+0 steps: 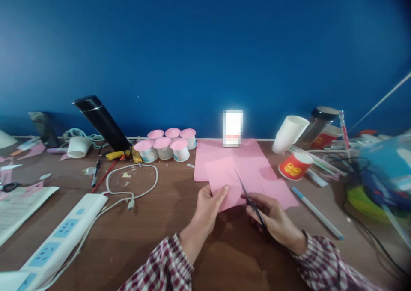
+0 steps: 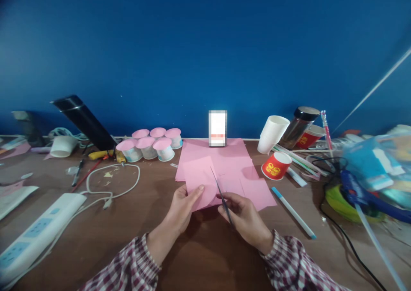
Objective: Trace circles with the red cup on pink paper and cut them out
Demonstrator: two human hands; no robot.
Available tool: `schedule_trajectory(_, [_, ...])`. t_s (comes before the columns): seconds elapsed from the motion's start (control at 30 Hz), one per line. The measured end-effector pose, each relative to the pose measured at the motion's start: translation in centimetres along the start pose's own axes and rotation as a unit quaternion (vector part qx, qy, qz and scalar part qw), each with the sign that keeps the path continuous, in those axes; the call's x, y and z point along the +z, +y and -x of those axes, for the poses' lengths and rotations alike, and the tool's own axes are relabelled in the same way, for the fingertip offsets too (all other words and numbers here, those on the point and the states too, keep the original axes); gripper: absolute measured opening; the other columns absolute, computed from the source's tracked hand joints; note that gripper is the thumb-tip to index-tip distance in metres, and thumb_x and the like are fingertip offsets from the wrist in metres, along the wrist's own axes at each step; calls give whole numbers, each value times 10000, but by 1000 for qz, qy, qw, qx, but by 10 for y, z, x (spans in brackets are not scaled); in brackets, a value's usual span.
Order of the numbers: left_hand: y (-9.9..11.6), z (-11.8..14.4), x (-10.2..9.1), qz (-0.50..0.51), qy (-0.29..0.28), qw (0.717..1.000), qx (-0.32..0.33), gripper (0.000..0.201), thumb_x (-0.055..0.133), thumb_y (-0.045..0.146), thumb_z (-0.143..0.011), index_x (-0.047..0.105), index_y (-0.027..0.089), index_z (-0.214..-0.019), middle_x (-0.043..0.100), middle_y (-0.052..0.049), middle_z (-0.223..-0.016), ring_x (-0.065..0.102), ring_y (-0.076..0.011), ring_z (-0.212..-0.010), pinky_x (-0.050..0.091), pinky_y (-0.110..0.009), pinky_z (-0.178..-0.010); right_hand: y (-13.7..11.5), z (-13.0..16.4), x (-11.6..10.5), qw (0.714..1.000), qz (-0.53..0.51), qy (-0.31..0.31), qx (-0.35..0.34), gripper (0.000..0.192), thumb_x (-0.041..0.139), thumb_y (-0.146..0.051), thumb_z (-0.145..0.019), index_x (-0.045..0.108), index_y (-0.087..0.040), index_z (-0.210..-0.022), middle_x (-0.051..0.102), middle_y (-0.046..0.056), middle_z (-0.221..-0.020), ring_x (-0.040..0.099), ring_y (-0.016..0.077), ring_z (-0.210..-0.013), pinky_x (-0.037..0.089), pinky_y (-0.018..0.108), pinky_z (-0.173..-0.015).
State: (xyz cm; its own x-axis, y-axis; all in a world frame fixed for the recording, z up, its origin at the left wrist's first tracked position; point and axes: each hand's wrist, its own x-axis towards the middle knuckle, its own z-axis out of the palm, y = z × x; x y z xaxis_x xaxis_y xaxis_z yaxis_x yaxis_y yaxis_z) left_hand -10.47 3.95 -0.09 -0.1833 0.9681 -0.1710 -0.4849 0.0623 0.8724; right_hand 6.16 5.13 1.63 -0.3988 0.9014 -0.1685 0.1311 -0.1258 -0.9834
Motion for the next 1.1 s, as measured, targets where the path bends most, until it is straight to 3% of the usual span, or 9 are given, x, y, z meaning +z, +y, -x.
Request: schedule_trajectory(1.1, [1, -1, 0, -7, 6, 1000, 8, 320, 717, 343, -669, 675, 100, -872, 703, -86, -797, 626, -168, -688, 487, -279, -660, 1, 0, -1, 1000, 0, -4, -1, 529, 671, -468, -711, 604, -123, -1106, 512, -38, -547, 419, 68, -417, 351, 179, -344])
